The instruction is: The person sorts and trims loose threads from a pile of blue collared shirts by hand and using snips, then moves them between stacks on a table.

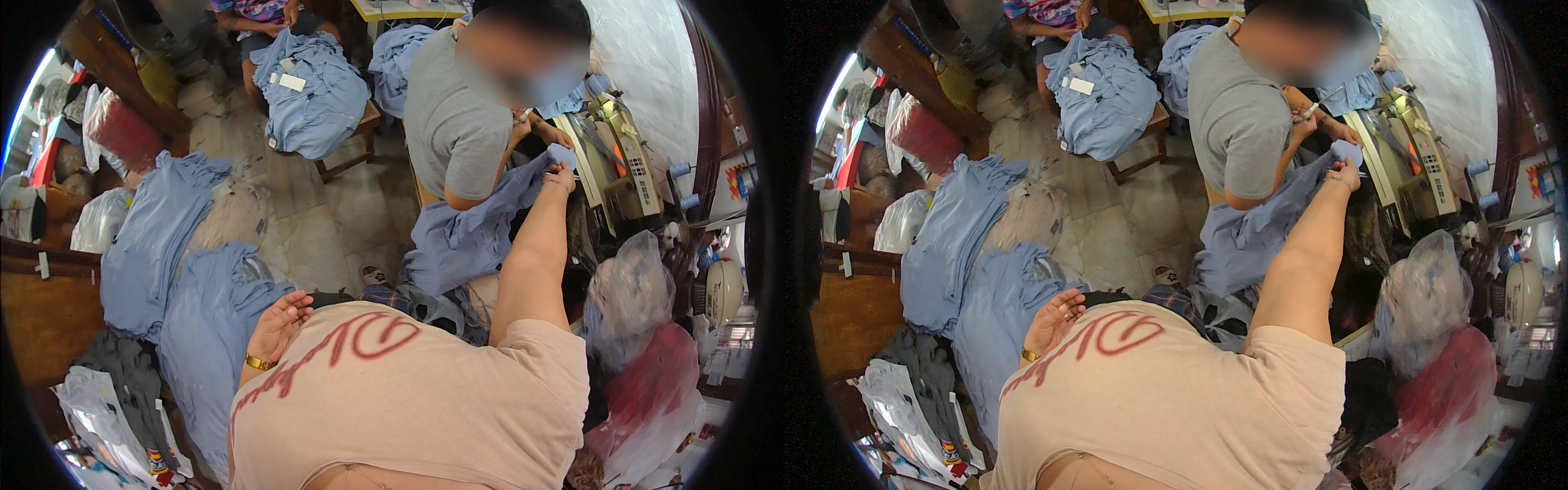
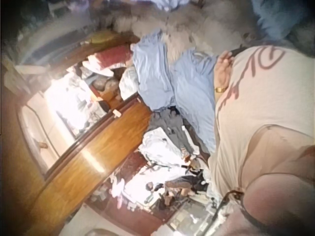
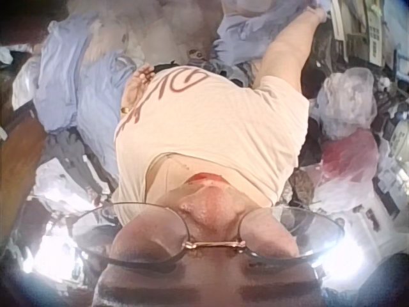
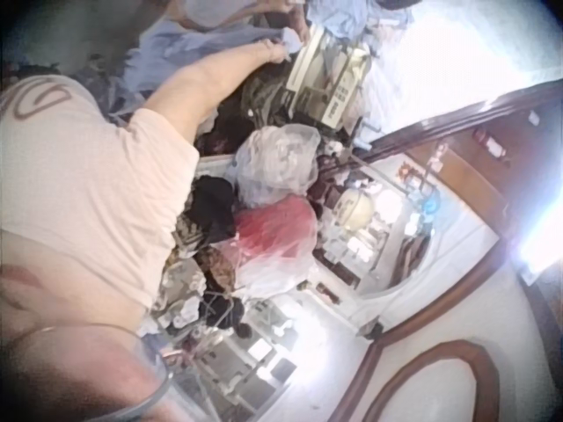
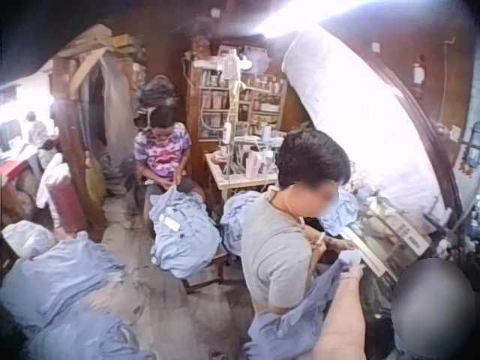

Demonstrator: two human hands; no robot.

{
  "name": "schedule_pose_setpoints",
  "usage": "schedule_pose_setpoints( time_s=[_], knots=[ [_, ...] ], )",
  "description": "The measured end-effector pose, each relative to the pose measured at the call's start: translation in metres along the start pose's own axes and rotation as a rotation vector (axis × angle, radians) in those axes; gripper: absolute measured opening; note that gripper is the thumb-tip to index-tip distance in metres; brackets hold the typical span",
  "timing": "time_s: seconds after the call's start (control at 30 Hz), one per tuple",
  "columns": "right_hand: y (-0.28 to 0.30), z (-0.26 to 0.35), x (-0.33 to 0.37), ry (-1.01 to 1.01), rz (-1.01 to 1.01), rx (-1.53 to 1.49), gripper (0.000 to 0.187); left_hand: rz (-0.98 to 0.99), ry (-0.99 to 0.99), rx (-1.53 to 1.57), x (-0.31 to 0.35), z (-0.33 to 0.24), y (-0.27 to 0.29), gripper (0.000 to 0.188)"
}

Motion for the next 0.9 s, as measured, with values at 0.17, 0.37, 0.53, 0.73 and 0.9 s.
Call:
schedule_pose_setpoints(
  time_s=[0.17, 0.37, 0.53, 0.73, 0.9],
  knots=[
    [0.015, -0.016, -0.013, -0.074, 0.012, 0.057, 0.02, -0.006, -0.017, -0.001, 0.009, -0.003, 0.004, 0.036],
    [0.024, -0.031, -0.003, -0.045, -0.013, 0.05, 0.016, 0.015, -0.051, -0.014, 0.022, -0.003, 0.014, 0.036],
    [0.03, -0.037, 0.013, -0.055, -0.036, 0.041, 0.015, 0.005, -0.063, -0.024, 0.03, -0.004, 0.019, 0.037],
    [0.039, -0.04, 0.032, -0.047, -0.052, 0.054, 0.012, 0.013, -0.066, -0.026, 0.036, -0.007, 0.021, 0.037],
    [0.038, -0.043, 0.057, -0.049, 0.042, 0.001, 0.013, -0.021, -0.07, 0.007, 0.04, -0.008, 0.024, 0.035]
  ],
)
Point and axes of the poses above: each hand's wrist, its own x-axis away from the middle knuckle, its own y-axis out of the back of the hand, z = x × y, the point moved 10 cm from there along -x, towards the middle knuckle, and after that the axes turned 8 degrees about z, right-handed, at the moved point
